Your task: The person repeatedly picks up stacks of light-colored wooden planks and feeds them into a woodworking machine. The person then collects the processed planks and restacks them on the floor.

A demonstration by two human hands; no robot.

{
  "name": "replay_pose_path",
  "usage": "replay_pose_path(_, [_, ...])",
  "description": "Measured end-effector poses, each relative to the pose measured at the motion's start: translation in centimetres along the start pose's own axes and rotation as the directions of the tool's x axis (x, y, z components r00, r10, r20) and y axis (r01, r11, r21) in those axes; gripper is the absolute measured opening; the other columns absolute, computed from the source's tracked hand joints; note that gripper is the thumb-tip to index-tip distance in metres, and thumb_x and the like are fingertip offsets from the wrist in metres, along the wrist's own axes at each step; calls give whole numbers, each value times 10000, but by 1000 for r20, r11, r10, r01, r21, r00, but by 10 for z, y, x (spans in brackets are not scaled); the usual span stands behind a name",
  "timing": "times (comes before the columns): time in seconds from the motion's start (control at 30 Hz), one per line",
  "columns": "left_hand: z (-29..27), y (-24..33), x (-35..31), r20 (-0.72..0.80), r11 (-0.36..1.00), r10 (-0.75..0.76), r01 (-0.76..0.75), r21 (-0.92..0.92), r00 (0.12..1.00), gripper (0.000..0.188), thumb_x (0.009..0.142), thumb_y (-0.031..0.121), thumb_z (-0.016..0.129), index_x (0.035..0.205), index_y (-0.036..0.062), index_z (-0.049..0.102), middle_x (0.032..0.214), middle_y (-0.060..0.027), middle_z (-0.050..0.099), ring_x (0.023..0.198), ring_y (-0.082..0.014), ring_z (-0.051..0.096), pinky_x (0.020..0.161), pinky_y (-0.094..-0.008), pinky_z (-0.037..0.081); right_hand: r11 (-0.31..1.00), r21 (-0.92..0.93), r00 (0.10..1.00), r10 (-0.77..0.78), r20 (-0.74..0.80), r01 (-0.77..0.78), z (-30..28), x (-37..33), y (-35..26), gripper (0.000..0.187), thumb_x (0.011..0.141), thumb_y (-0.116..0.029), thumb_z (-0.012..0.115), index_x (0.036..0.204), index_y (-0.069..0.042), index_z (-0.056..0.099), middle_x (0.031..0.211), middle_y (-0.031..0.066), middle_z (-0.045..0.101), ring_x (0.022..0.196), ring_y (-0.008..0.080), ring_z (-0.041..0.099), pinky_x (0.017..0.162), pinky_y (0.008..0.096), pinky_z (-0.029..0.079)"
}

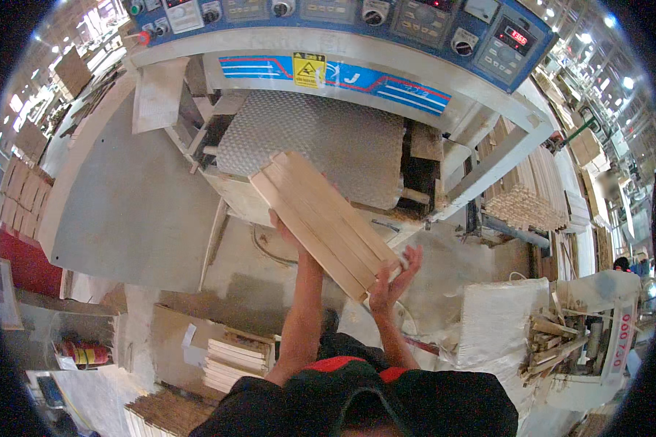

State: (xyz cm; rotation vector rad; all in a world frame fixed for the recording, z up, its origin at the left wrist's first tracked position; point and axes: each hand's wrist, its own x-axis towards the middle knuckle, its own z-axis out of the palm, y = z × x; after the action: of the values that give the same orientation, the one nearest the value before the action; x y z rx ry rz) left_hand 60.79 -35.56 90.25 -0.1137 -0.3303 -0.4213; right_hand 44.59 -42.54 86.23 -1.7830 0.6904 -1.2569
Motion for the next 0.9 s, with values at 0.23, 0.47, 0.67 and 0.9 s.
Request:
replay_pose_path(0.23, [-60, -16, 20, -82, 985, -174, 174, -4, 981, 935, 793, 770, 370, 1433, 91, 315, 1358, -187, 447, 1179, -374, 478, 983, -548, 397, 667, -647, 686, 274, 674, 369, 15, 36, -42, 1113, 565, -520, 776, 1451, -86, 260, 1344, 297, 328, 1170, 474, 397, 963, 556, 338])
replay_pose_path(0.47, [-130, -20, 55, -178, 917, -398, 394, -60, 900, 928, 808, 763, 373, 1428, 74, 330, 1369, -176, 448, 1204, -362, 467, 1020, -509, 380, 584, -800, 834, 369, 409, 134, 88, 28, 4, 1143, 522, -562, 786, 1440, -79, 306, 1270, 318, 381, 1130, 482, 431, 910, 586, 362])
replay_pose_path(0.67, [-180, -4, 38, -249, 818, -568, 505, -275, 785, 922, 821, 757, 375, 1423, 59, 343, 1379, -166, 449, 1225, -351, 457, 1051, -476, 366, 579, -804, 804, 538, 254, -133, 181, 69, 49, 1220, 582, -649, 745, 1486, -62, 173, 1370, 402, 304, 1256, 575, 309, 991, 713, 209])
replay_pose_path(0.9, [-265, 0, 55, -487, 889, -456, 407, -210, 745, 876, 870, 724, 296, 1425, 47, 336, 1407, -144, 432, 1282, -344, 413, 1088, -465, 332, 565, -813, 877, 452, 164, -139, 271, 102, 47, 1169, 556, -557, 785, 1464, -43, 257, 1357, 343, 338, 1227, 511, 363, 967, 614, 332])
